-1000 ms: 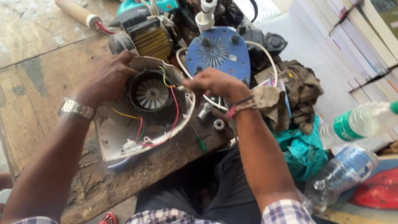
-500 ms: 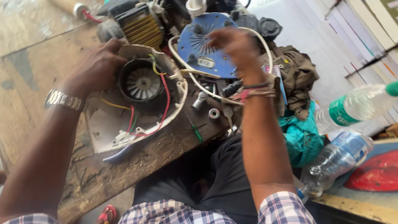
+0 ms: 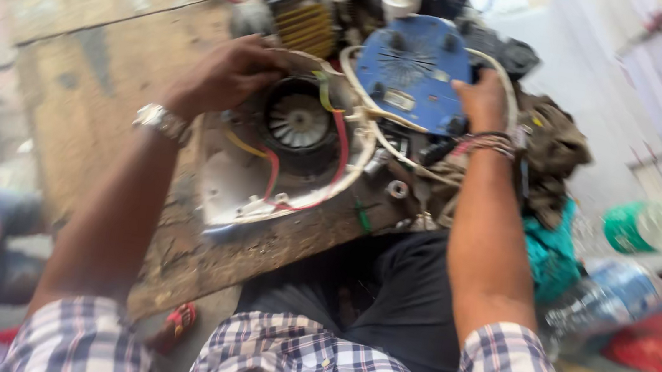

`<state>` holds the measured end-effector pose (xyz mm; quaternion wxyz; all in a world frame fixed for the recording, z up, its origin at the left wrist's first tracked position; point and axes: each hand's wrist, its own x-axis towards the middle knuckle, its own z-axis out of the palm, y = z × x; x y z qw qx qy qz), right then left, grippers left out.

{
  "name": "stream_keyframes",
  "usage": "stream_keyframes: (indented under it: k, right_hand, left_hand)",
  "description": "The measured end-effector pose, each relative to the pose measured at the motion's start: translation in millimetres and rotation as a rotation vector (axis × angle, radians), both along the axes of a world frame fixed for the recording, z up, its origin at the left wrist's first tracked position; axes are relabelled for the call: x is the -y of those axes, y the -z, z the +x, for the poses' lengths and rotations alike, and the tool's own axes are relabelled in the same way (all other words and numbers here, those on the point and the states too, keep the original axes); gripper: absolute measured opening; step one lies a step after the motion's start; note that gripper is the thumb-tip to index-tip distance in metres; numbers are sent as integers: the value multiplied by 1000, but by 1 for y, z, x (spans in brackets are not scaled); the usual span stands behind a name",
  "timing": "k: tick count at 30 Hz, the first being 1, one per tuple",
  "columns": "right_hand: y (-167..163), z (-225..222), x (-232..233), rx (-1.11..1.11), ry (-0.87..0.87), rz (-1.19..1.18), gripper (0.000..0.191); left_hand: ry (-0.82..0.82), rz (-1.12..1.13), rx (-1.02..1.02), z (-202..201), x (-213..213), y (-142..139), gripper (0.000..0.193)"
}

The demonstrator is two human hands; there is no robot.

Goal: The person works on the internal wiring of a disassembled electric fan. They connect and disconnect wires to the motor, test the fan blade by hand, and handle a blue plastic component.

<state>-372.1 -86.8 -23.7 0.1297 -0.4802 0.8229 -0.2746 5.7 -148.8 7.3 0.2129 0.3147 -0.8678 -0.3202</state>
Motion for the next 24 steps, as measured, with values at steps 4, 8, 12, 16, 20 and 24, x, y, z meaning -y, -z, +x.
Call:
stream_keyframes:
  k: [4,8,12,16,20,24]
  right_hand:
    - [8,0,5,219,46,-188,61]
    - [22,0,10,217,25,-167,63]
    - [21,-7,10,595,92,-162,47]
    - [6,-12,9,918,165,-239,34]
    - [1,-13,10,1127,88,-258,21]
    - [-1,-26,15,1307,74,-442,19]
  left_hand:
    - [48,91,-246,1,2,4,27]
    - [-70,149,-207,4,2,11,32]
    - [-101,208,-216,3,4,16,34]
    - [-81,148,-213,5,3,16,36]
    - [-100,225,-200,3,0,12,37]
    - [-112,232,-220,2,-1,9,39]
